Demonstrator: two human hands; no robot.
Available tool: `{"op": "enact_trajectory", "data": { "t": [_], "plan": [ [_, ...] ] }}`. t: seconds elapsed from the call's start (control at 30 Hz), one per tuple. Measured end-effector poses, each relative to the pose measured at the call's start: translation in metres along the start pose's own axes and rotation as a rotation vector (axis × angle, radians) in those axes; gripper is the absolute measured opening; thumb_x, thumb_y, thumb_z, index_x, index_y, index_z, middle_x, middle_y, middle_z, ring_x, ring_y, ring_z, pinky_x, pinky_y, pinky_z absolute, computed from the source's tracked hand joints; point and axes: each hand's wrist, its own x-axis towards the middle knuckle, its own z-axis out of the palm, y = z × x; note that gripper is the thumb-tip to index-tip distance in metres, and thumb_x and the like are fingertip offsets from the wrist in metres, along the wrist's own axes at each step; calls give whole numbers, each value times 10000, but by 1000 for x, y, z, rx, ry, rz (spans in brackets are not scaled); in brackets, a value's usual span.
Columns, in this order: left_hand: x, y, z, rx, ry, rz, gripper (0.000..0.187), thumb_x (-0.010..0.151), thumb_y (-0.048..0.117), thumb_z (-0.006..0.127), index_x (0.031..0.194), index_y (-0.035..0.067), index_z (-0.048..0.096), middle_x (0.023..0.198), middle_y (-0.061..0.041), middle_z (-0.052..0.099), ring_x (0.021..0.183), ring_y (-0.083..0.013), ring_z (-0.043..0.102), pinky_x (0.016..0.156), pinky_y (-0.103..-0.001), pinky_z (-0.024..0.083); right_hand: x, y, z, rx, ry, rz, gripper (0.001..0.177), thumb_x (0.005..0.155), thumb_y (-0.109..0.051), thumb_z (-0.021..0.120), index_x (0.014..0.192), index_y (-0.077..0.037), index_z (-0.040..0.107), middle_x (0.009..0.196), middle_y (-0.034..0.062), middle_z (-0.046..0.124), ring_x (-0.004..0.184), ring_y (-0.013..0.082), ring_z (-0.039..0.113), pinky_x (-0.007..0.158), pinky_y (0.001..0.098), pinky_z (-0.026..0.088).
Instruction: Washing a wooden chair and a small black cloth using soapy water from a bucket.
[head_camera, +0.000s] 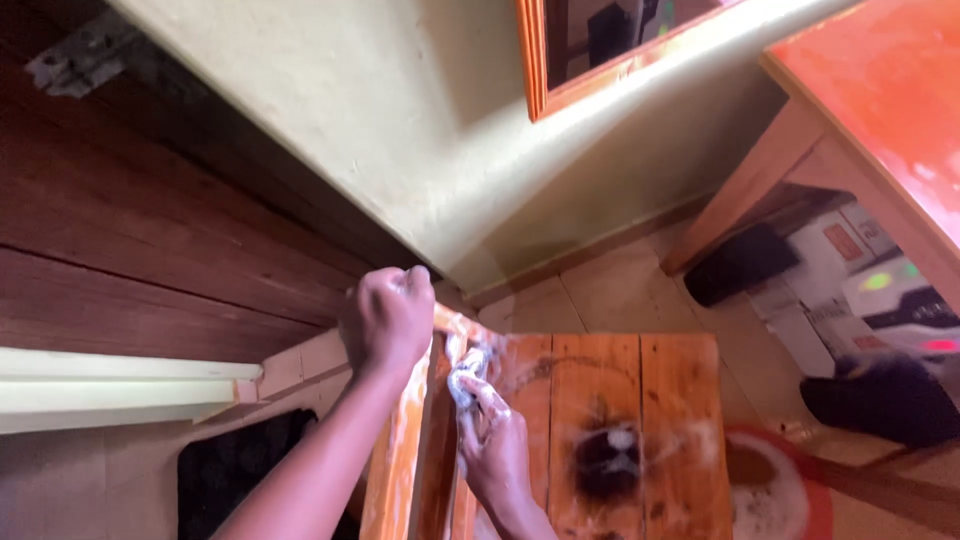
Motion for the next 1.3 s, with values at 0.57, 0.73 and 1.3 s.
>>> {"op": "enact_trajectory", "data": {
  "t": [0.57,0.73,1.3],
  "plan": [
    [-1,-41,18,-147,89,141,602,1020,509,345,914,49,717,995,-243,720,967,-420,689,857,-521,520,-139,-35,-30,-98,-449,372,250,839,-47,699,1082,-82,746,847,115,751,728,208,694,658,346,579],
    [-24,-81,14,-286,-61,123,657,1024,572,210,1170,92,635,1142,-190,692,1016,-376,673,840,-512,518,-101,-53,-28,-295,-269,55,144,946,-103,679,1074,-83,742,879,115,704,807,260,702,718,363,572],
    [-129,-167,34,-326,-88,-41,605,947,578,510,982,5,700,1032,-242,718,994,-417,707,869,-515,558,-237,24,17,42,-300,-16,509,963,-99,536,1459,18,535,1582,234,446,1487,369,388,1175,459,306]
  ]
}}
